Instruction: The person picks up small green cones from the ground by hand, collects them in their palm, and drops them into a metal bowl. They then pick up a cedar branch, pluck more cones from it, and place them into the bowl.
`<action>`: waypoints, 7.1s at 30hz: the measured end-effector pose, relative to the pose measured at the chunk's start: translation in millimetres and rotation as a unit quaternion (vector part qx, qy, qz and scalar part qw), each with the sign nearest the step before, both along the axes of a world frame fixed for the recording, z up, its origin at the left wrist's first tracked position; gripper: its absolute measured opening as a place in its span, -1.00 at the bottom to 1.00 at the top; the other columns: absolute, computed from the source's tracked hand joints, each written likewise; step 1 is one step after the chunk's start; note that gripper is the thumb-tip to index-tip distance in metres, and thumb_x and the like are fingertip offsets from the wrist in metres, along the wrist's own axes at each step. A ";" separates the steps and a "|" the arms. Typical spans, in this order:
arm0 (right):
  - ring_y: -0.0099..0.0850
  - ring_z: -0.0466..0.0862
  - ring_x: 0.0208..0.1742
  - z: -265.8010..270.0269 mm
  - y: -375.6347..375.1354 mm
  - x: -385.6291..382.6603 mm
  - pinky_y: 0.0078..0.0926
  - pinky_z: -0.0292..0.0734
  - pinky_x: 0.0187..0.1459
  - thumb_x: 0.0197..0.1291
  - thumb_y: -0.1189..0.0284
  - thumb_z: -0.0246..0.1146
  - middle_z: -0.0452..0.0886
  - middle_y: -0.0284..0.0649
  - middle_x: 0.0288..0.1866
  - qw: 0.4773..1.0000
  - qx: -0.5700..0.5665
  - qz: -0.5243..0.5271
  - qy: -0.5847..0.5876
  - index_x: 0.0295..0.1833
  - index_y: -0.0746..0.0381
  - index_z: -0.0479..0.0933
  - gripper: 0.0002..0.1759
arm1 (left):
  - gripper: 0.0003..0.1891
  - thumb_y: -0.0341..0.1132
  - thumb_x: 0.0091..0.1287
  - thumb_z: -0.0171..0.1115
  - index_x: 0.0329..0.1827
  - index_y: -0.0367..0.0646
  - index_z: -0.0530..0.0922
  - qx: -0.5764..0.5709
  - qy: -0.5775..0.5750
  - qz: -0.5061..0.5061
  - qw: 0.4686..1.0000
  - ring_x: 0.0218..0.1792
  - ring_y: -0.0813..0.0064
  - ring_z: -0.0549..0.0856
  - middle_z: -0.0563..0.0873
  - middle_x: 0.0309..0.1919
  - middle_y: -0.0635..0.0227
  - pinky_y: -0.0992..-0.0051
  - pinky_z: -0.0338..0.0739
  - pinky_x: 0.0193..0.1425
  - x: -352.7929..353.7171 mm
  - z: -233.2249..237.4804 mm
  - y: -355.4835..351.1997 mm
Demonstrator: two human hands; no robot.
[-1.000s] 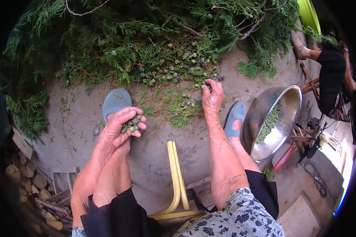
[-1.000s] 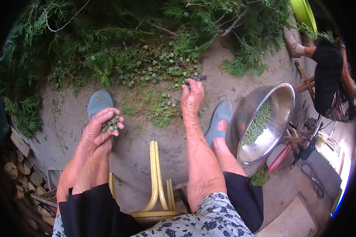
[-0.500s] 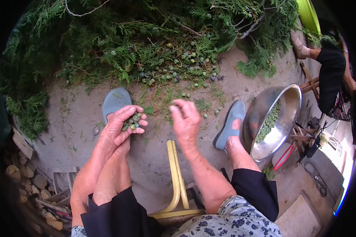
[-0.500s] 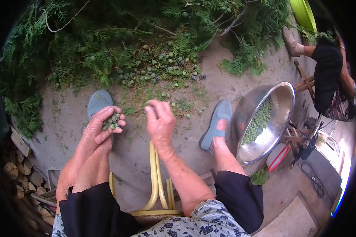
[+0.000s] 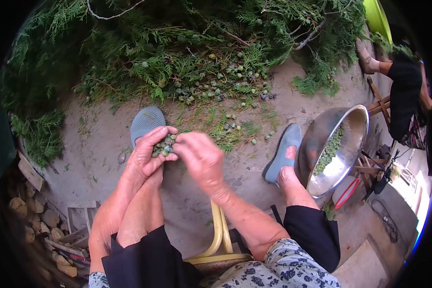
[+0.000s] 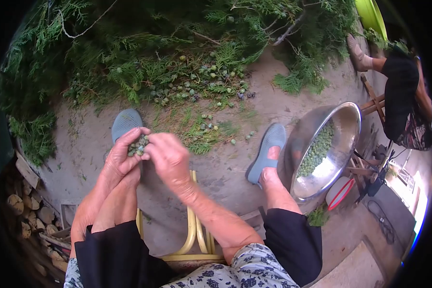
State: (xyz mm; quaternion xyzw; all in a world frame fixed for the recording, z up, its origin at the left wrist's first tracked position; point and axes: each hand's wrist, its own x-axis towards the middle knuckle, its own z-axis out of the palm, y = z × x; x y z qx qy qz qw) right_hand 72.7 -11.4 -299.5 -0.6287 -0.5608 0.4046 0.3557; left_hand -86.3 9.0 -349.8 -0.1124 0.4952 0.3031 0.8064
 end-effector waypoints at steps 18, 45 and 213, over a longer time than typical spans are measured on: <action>-0.45 0.55 -0.37 -110.0 8.8 119.6 -0.45 0.49 -0.29 0.09 0.57 0.25 0.53 -0.22 -0.27 0.919 -0.096 -0.368 -0.110 -0.16 0.28 0.56 -0.83 | -0.77 -0.27 0.39 0.12 -0.09 -0.28 0.50 0.017 -0.018 -0.075 0.997 -0.37 0.32 0.72 0.65 -0.29 0.09 0.47 0.67 -0.51 -1.3 3.9 3.0; -0.46 0.60 -0.26 -27.9 -14.4 10.9 -0.50 0.52 -0.26 0.12 0.56 0.31 0.56 -0.26 -0.20 0.993 -0.049 -0.104 -0.039 -0.17 0.26 0.59 -0.86 | -0.75 -0.28 0.39 0.12 -0.07 -0.34 0.51 0.014 -0.061 -0.054 0.997 -0.37 0.30 0.73 0.66 -0.29 0.05 0.45 0.72 -0.47 -4.0 1.3 -0.1; -0.20 0.54 -0.29 -87.5 -37.7 96.5 -0.33 0.48 -0.24 -0.01 0.60 0.30 0.49 -0.12 -0.26 0.963 -0.128 -0.086 -0.222 -0.15 0.26 0.54 -0.76 | -0.77 -0.32 0.36 0.14 -0.10 -0.35 0.54 0.015 -0.062 -0.071 0.995 -0.39 0.24 0.74 0.66 -0.32 0.06 0.42 0.72 -0.54 -4.7 5.9 -0.9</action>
